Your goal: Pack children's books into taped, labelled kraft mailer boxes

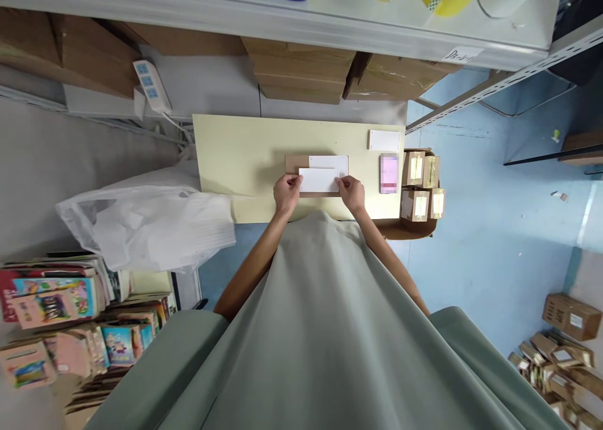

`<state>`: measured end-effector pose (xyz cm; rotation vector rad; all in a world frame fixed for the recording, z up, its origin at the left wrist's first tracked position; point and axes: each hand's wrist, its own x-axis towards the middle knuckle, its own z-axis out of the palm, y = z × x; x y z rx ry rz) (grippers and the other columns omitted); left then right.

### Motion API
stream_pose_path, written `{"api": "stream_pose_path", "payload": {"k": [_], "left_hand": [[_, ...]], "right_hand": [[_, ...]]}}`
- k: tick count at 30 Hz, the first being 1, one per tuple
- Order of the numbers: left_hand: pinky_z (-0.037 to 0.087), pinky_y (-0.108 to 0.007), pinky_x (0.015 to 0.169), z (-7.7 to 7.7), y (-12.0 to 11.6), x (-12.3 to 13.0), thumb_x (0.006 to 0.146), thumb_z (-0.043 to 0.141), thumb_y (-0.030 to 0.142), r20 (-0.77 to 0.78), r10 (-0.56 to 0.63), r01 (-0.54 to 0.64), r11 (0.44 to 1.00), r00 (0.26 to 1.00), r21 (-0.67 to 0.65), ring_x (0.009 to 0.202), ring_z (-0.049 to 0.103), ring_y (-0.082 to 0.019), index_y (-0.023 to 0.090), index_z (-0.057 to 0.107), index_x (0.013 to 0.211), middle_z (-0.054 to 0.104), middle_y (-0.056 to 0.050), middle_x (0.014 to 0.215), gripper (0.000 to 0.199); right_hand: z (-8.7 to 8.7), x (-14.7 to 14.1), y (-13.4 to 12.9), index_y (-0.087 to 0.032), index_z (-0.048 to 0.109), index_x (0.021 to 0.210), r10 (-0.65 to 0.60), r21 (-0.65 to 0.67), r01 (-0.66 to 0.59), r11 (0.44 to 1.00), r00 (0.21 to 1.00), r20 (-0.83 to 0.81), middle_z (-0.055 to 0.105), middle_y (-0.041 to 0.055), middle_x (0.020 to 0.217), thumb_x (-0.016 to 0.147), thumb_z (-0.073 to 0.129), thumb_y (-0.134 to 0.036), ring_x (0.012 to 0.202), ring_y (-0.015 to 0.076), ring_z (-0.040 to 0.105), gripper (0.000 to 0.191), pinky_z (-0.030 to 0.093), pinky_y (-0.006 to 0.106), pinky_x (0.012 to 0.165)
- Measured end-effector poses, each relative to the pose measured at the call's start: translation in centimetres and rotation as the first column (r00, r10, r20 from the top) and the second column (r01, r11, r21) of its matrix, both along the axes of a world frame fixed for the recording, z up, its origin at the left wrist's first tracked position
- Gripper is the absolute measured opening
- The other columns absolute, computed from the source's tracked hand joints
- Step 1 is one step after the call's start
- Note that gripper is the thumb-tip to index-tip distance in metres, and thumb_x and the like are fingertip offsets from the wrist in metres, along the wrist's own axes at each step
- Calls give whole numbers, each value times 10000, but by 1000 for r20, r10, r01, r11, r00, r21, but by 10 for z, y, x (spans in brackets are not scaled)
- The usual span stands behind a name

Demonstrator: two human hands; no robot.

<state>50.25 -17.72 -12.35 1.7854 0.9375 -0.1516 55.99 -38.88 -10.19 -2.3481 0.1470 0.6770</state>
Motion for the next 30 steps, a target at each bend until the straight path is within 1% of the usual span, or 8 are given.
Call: {"api": "stream_pose_path", "payload": {"k": [8, 12, 16, 20, 23, 26, 30], "left_hand": [[534, -378, 950, -1, -5, 3, 963, 739, 362, -19, -2, 4, 997, 1000, 78, 986, 753, -287, 220, 768, 913, 823, -94, 956, 154], [525, -380, 972, -2, -8, 4, 980, 737, 352, -25, -8, 10, 994, 1000, 111, 1019, 763, -294, 208, 772, 936, 826, -117, 998, 155], [525, -397, 994, -2, -9, 5, 997, 714, 358, -43, -30, 35, 991, 999, 129, 1032, 767, -303, 223, 763, 940, 840, -119, 1051, 155], [523, -387, 988, 0, -10, 6, 1005, 714, 348, -49, -32, 39, 988, 998, 148, 1028, 769, -297, 205, 768, 947, 844, -135, 1064, 164], [524, -379, 978, 1, -10, 6, 1011, 711, 338, -52, -36, 43, 987, 998, 153, 1018, 771, -290, 190, 773, 957, 844, -144, 1070, 170], [531, -366, 978, 0, -10, 6, 1015, 707, 343, -60, -41, 50, 986, 997, 159, 1030, 776, -282, 189, 779, 969, 845, -137, 1069, 176], [542, -356, 979, -2, -8, 5, 1017, 697, 346, -70, -59, 70, 983, 996, 169, 1048, 781, -275, 202, 782, 977, 846, -111, 1063, 172]], "right_hand": [[1, 6, 1, -214, 762, 1006, 22, -58, -22, 998, 1000, 2, 855, 131, 1072, 1116, 612, -471, 961, 271, 781, 317, 528, 333, 831], [1, 8, 3, -213, 772, 1036, 27, -70, -28, 997, 999, -17, 855, 137, 1068, 1127, 615, -457, 982, 291, 791, 304, 539, 357, 862], [3, 11, 4, -223, 782, 1025, 25, -95, -28, 995, 999, -32, 861, 134, 1091, 1120, 635, -441, 1014, 304, 796, 279, 553, 370, 879], [4, 14, 5, -222, 786, 1030, 38, -116, -43, 992, 998, -51, 866, 134, 1114, 1121, 648, -432, 1052, 319, 795, 268, 554, 376, 871], [6, 16, 7, -221, 790, 1040, 53, -140, -61, 988, 997, -58, 867, 138, 1135, 1123, 650, -425, 1086, 328, 795, 261, 558, 382, 894], [10, 16, 10, -229, 793, 1064, 75, -184, -86, 979, 995, -67, 865, 133, 1166, 1123, 640, -422, 1117, 324, 794, 253, 569, 378, 923], [17, 19, 15, -238, 780, 1090, 110, -283, -138, 949, 987, -114, 857, 125, 1196, 1129, 605, -408, 1148, 316, 793, 246, 585, 370, 952]]}}
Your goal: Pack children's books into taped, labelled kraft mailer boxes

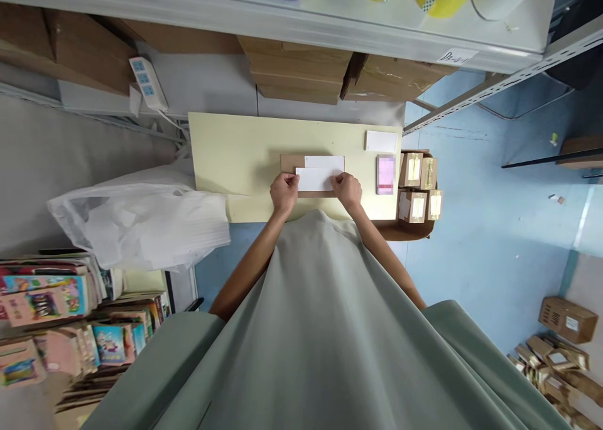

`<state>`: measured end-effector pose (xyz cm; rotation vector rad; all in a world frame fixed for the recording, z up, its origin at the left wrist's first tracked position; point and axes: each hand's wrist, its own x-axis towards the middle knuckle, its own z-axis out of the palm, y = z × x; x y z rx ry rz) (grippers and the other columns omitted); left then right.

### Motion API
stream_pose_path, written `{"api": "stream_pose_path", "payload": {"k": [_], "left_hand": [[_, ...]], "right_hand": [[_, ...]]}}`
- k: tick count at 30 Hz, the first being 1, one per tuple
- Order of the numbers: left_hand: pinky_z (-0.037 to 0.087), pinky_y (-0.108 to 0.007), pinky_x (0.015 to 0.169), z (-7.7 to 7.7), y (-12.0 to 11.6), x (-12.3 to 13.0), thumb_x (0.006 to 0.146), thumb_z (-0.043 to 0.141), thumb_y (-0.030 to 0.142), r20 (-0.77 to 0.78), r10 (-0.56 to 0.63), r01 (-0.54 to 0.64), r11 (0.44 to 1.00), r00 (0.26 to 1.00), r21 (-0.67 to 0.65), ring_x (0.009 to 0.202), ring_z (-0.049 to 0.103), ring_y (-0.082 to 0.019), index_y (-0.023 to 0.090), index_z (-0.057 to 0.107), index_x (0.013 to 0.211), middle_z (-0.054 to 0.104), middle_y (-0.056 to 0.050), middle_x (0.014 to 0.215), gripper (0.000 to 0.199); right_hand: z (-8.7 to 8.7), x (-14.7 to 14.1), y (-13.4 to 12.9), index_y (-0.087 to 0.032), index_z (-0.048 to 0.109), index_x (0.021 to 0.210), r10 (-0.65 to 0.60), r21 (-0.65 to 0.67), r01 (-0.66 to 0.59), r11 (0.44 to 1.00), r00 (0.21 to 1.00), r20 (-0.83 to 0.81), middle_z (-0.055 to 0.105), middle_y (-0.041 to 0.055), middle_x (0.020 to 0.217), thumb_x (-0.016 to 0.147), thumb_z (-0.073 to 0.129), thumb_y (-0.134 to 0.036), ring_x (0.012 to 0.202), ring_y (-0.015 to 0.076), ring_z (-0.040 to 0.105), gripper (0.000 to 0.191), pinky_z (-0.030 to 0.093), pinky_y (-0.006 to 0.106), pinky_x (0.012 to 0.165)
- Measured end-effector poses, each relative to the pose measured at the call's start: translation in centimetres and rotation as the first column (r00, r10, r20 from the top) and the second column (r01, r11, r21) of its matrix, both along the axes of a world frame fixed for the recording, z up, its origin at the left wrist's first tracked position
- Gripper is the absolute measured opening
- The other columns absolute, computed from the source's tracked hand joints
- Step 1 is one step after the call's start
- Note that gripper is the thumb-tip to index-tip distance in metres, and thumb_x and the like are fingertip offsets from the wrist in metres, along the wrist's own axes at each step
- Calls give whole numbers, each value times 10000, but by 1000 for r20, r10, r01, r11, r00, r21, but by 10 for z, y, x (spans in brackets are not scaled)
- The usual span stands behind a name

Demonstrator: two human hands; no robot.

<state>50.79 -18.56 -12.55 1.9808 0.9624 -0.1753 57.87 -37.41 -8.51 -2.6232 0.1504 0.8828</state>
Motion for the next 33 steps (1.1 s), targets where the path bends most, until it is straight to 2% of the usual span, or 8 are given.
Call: {"api": "stream_pose_path", "payload": {"k": [6, 12, 14, 22, 24, 29, 33], "left_hand": [[551, -354, 968, -4, 1, 0, 1010, 699, 341, 7, 7, -7, 1000, 1000, -1, 1040, 775, -269, 216, 775, 962, 845, -90, 1033, 154], [551, -354, 954, -5, 3, 0, 1004, 701, 343, 8, 10, -10, 1000, 1000, -11, 1038, 772, -270, 219, 768, 958, 842, -82, 1009, 149], [552, -356, 950, -5, 3, 0, 1003, 703, 346, -3, 12, -12, 1000, 1000, -13, 1023, 772, -267, 222, 765, 959, 843, -77, 1011, 145], [557, -359, 942, -1, 3, 2, 1000, 709, 346, -19, 9, -9, 1000, 1000, -17, 998, 779, -264, 216, 766, 951, 852, -80, 1032, 150], [558, -363, 947, 0, 3, 3, 1003, 703, 344, -31, 6, -6, 1000, 1000, -21, 996, 782, -265, 215, 773, 957, 850, -81, 1027, 154], [557, -372, 969, 2, 4, 2, 1013, 702, 348, -43, -6, 6, 1000, 999, -20, 1024, 787, -273, 219, 785, 985, 850, -83, 1054, 156], [554, -362, 968, 3, 3, 2, 1025, 705, 327, -48, -10, 9, 1000, 999, -22, 1026, 789, -264, 215, 777, 985, 853, -88, 1073, 139]], "right_hand": [[3, 5, -7, -229, 761, 1065, 35, -53, -37, 998, 999, -35, 848, 138, 1207, 1133, 619, -506, 1154, 333, 787, 318, 595, 388, 942], [8, 7, -21, -229, 808, 977, 116, -21, -121, 992, 980, -165, 857, 99, 1029, 1044, 756, -401, 1031, 277, 809, 191, 591, 340, 877], [9, 13, -20, -225, 816, 965, 126, -16, -131, 991, 974, -189, 860, 97, 1030, 1009, 790, -362, 1012, 273, 811, 146, 594, 338, 865], [0, 51, 5, -242, 816, 1098, 47, -26, -48, 999, 998, -33, 855, 115, 1225, 1068, 717, -393, 1167, 297, 794, 183, 610, 349, 937], [1, 47, 11, -243, 818, 1139, 83, -40, -85, 996, 996, -36, 848, 120, 1257, 1081, 700, -397, 1189, 302, 790, 203, 610, 358, 960], [7, 22, 24, -242, 825, 1118, 273, -55, -283, 957, 951, -146, 844, 126, 1233, 1066, 732, -388, 1188, 309, 794, 180, 610, 369, 997], [4, 25, 39, -225, 821, 1116, 331, -34, -341, 940, 928, -171, 838, 143, 1251, 1058, 745, -372, 1194, 316, 792, 176, 612, 380, 1005]]}}
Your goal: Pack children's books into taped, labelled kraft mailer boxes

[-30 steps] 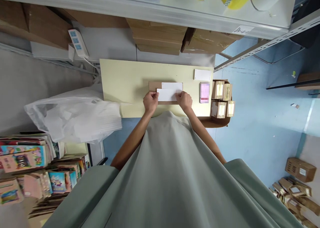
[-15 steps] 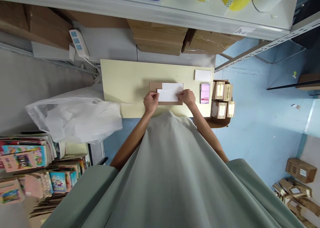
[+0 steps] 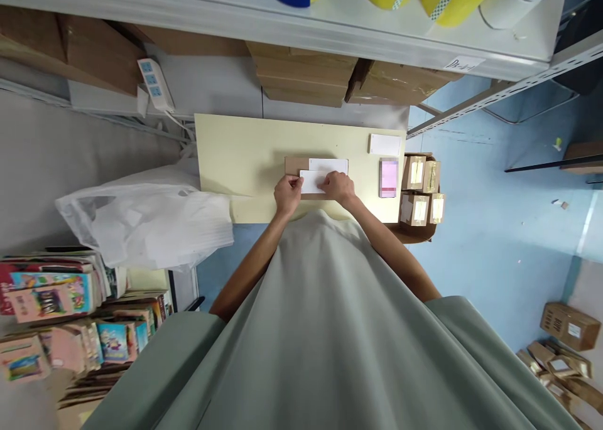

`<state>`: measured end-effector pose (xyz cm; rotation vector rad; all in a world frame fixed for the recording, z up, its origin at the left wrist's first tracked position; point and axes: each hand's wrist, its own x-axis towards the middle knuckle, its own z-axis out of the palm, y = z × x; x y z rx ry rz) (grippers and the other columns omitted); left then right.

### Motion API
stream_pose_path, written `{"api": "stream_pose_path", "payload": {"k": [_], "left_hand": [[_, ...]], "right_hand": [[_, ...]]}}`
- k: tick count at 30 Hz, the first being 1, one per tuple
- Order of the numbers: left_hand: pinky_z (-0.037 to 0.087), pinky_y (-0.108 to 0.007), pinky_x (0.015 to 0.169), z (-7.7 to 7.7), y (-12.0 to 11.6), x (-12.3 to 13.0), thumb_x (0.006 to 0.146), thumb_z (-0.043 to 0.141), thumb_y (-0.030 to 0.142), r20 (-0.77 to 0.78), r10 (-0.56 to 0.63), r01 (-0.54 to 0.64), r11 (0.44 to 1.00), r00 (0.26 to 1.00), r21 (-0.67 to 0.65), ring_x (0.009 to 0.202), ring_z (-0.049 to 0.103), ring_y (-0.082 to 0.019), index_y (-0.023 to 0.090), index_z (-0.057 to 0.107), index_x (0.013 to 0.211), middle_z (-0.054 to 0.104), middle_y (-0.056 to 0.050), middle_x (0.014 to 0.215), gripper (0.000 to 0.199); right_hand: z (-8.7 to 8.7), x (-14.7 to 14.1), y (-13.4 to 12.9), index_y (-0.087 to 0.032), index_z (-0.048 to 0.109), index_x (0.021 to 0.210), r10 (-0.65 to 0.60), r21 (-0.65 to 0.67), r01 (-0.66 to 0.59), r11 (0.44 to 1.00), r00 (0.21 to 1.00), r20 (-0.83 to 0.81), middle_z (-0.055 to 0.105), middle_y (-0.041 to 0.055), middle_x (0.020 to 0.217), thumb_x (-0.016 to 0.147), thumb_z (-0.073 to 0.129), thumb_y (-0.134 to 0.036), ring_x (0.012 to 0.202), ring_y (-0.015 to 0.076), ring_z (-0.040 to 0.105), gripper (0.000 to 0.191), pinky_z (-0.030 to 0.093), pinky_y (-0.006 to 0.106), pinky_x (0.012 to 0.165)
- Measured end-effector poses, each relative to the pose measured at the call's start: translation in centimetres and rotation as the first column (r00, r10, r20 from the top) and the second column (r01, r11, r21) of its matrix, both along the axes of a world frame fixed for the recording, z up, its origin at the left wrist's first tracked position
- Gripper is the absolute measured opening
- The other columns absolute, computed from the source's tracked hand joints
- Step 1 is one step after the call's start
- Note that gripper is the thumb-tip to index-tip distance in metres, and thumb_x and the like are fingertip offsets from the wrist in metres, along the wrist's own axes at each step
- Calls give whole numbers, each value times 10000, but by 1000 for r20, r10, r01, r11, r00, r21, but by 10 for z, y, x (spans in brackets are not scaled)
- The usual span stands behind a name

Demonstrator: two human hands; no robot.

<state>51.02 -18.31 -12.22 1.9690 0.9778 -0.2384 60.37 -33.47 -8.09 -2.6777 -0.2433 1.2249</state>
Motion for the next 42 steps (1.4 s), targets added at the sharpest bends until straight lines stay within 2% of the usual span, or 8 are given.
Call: {"api": "stream_pose_path", "payload": {"k": [7, 13, 17, 22, 25, 29, 36, 42], "left_hand": [[550, -374, 979, -1, -5, -1, 1059, 669, 339, -2, -19, 19, 999, 1000, 31, 1039, 782, -271, 228, 762, 1004, 850, -94, 1095, 155], [539, -371, 995, -3, -5, -2, 1066, 672, 327, 22, -38, 37, 998, 999, 57, 1065, 775, -269, 236, 732, 997, 845, -98, 1130, 129], [544, -376, 986, -4, -6, -3, 1056, 688, 323, 43, -23, 20, 998, 999, 57, 1057, 773, -275, 247, 704, 990, 839, -92, 1110, 102], [552, -386, 984, -3, -7, -3, 1022, 728, 295, 52, 5, -7, 999, 999, 46, 1067, 783, -278, 255, 670, 1041, 842, -85, 1107, 74], [555, -395, 994, 0, -8, -3, 1006, 731, 269, 62, 23, -26, 999, 998, 34, 1078, 787, -277, 254, 651, 1080, 845, -83, 1111, 110], [564, -379, 984, 3, -9, -6, 973, 732, 208, 78, 28, -28, 1000, 997, -2, 1008, 793, -249, 246, 634, 1117, 839, -67, 1084, 179], [576, -345, 976, 2, -9, -12, 949, 713, 149, 119, 10, -7, 1000, 993, -26, 934, 767, -213, 240, 632, 1194, 821, -49, 1092, 273], [588, -334, 944, -3, -9, -17, 942, 701, 147, 147, -1, 10, 998, 989, -59, 884, 724, -189, 231, 652, 1252, 786, -69, 1140, 324]], "right_hand": [[-6, 18, 25, -212, 804, 1181, 0, 43, -3, 999, 997, 81, 832, 160, 1289, 1153, 565, -426, 1231, 337, 786, 321, 613, 412, 1030], [-6, -8, 19, -237, 806, 1165, 125, -9, -125, 992, 992, -18, 823, 170, 1296, 1078, 702, -461, 1246, 349, 791, 262, 616, 430, 1048], [-6, -5, 21, -225, 811, 1159, 133, -5, -133, 991, 991, -29, 829, 177, 1275, 1040, 757, -458, 1232, 345, 794, 267, 618, 425, 1043], [-3, 11, 34, -173, 816, 1043, 76, 65, -73, 995, 996, -44, 849, 145, 901, 1124, 617, -513, 1109, 320, 817, 403, 611, 403, 1035], [-5, 12, 38, -170, 814, 1010, 64, 77, -63, 995, 998, -8, 829, 136, 816, 1158, 547, -543, 1086, 320, 818, 482, 605, 407, 1046], [-7, 6, 34, -160, 817, 1040, 107, 55, -109, 993, 994, 37, 845, 172, 924, 1166, 538, -544, 1141, 339, 806, 491, 601, 418, 1045], [-5, 4, 21, -192, 823, 1091, 288, 51, -290, 956, 957, 39, 844, 174, 1241, 1079, 705, -513, 1257, 332, 765, 343, 577, 396, 1093], [-9, 17, 41, -158, 817, 1065, 102, 79, -100, 992, 995, -21, 808, 135, 775, 1145, 551, -597, 1005, 321, 813, 519, 602, 416, 1029]]}}
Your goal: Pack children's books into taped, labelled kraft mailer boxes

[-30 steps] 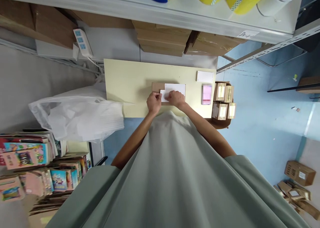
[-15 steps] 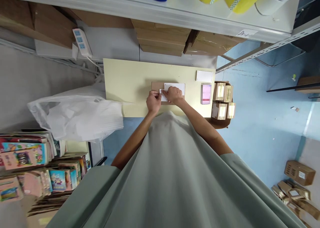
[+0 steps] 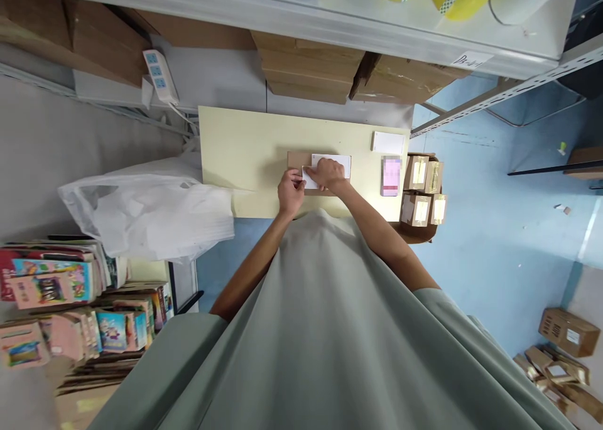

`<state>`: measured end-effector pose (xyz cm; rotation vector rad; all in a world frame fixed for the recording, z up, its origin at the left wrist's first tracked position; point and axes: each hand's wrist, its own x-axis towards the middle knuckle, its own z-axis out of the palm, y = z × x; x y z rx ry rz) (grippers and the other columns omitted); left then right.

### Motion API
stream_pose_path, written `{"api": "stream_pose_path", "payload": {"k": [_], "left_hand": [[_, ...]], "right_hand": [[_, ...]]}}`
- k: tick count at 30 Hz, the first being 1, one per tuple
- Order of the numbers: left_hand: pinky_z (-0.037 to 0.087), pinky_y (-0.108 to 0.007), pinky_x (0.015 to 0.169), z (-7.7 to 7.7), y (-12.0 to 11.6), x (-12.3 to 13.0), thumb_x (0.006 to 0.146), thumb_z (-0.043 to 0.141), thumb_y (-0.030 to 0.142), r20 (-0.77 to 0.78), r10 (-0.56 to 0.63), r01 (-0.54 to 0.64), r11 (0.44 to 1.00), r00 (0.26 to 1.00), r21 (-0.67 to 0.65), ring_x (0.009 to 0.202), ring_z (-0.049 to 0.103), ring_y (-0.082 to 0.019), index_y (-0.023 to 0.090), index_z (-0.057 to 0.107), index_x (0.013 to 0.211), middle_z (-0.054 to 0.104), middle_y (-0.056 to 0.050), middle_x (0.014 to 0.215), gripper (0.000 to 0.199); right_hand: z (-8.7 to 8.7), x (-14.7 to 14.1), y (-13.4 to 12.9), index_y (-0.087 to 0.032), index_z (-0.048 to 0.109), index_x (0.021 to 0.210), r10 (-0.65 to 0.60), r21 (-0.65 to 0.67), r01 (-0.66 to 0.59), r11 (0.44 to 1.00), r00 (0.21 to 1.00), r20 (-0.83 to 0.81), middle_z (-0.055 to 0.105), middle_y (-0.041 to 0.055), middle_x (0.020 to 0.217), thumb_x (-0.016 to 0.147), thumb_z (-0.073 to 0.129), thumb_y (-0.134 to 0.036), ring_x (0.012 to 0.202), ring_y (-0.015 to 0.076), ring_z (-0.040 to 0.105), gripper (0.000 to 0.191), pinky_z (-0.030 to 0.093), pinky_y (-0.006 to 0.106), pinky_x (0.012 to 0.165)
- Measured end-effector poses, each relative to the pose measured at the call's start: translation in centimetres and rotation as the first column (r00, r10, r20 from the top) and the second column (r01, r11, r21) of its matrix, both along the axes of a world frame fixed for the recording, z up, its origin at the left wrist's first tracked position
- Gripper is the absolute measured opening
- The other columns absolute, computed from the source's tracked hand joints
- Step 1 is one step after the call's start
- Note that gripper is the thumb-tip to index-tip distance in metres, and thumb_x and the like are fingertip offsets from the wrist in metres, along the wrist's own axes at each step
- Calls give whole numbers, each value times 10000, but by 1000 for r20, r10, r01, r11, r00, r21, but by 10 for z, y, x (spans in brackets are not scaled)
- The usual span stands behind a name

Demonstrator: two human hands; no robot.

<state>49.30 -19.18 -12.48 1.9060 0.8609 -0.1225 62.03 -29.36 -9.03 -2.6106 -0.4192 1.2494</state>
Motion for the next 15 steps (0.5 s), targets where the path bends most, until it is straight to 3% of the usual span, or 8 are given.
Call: {"api": "stream_pose_path", "payload": {"k": [5, 11, 15], "left_hand": [[569, -382, 1021, -5, 6, -3, 898, 775, 199, -26, -4, 6, 996, 1000, 85, 977, 721, -226, 248, 684, 1246, 737, -44, 1022, 362], [586, -361, 966, -6, 17, 1, 796, 815, 156, -74, 11, -10, 1000, 997, 11, 892, 710, -208, 251, 705, 1187, 679, 10, 893, 417], [606, -347, 885, -4, 24, 2, 720, 855, 141, -99, -9, 5, 999, 995, -45, 817, 687, -190, 260, 703, 1173, 677, 26, 889, 493]], "right_hand": [[-3, 3, 11, -145, 804, 1153, -66, -30, 67, 997, 998, 7, 802, 133, 771, 1135, 530, -697, 992, 326, 818, 616, 598, 425, 1028], [-1, -7, 4, -143, 784, 1233, 51, -56, -48, 997, 997, 53, 835, 189, 1008, 1077, 664, -692, 1194, 366, 788, 583, 596, 439, 1045], [2, -7, 0, -172, 804, 1101, 125, -44, -127, 991, 992, -31, 826, 162, 961, 1030, 754, -667, 1139, 351, 793, 503, 605, 454, 1060]]}}
